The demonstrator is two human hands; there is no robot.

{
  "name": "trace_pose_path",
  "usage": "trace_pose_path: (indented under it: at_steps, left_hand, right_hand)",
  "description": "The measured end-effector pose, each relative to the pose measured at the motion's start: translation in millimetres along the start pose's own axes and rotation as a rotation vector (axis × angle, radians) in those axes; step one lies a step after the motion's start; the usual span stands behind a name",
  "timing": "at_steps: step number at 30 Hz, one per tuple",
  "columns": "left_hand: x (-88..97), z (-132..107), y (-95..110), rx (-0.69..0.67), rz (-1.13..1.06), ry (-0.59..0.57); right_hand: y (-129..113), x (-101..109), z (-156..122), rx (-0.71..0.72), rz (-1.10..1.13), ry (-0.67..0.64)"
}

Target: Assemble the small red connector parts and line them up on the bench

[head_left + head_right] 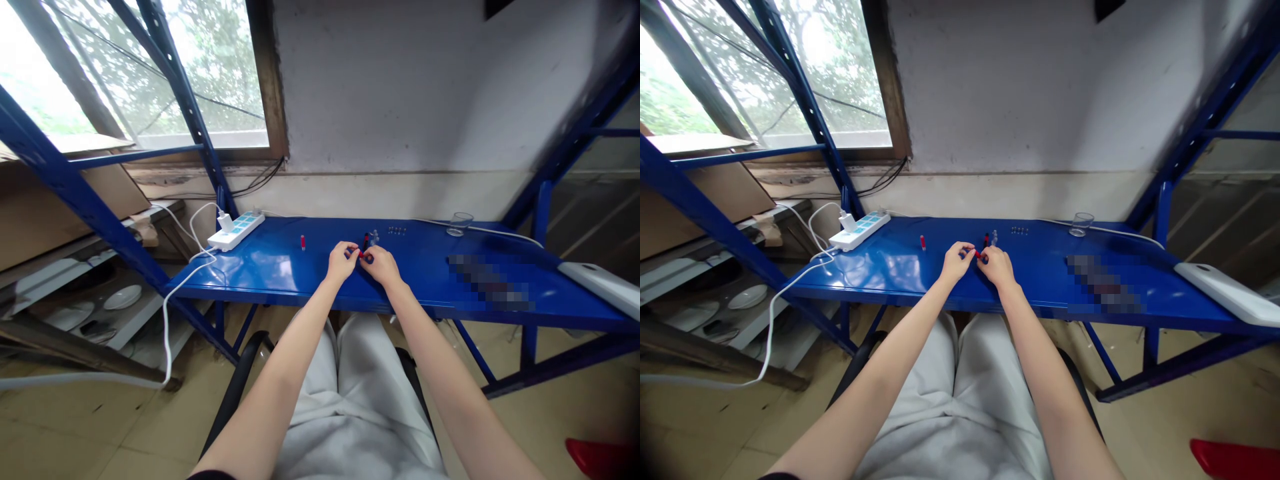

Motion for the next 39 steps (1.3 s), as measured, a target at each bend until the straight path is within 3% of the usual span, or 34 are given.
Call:
trace_pose_path:
  at_steps: [6, 10, 15, 20, 26, 32, 39]
  left_hand:
    - [2.9, 2.6, 3.0, 0.013, 0.071, -0.097]
    - [15.4, 14.9, 12.2, -0.050, 0.280, -0.275]
    - [46.2, 48.6, 38.6, -0.133, 0.592, -0.531]
    - [88.4, 86.2, 54.3, -0.067, 0.806, -0.499]
    - [127.0, 92.3, 27.4, 0.062, 1.013, -0.549]
    - [138.8, 80.0, -1.3, 0.135, 1.031, -0.523]
    - [139.0, 77.5, -9.1, 0.192, 1.039, -0.501]
  right_hand:
    - [1.5, -0.1, -0.3, 0.013, -0.017, -0.003]
    - [2.2, -1.9, -0.3, 0.050, -0.019, 0.000]
    - [-1.5, -2.2, -1.4, 0.110, 0.131, 0.020]
    - [-4.6, -0.6, -2.5, 0.110, 0.214, -0.004]
    - [-4.1, -1.2, -2.0, 0.096, 0.193, -0.040]
    - [-6.5, -0.9, -2.0, 0.071, 0.190, -0.070]
    - [-6.6, -0.4, -2.5, 0.074, 0.186, -0.071]
Point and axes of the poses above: each hand's wrist, its own z-axis towards the middle knuckle, its own x-axis out of the back of the hand, y = z × x, the point moved 1 cm from there along z, towards the middle knuckle, and after that the axes turned 6 degrees about -y, right-handed, at the moved point
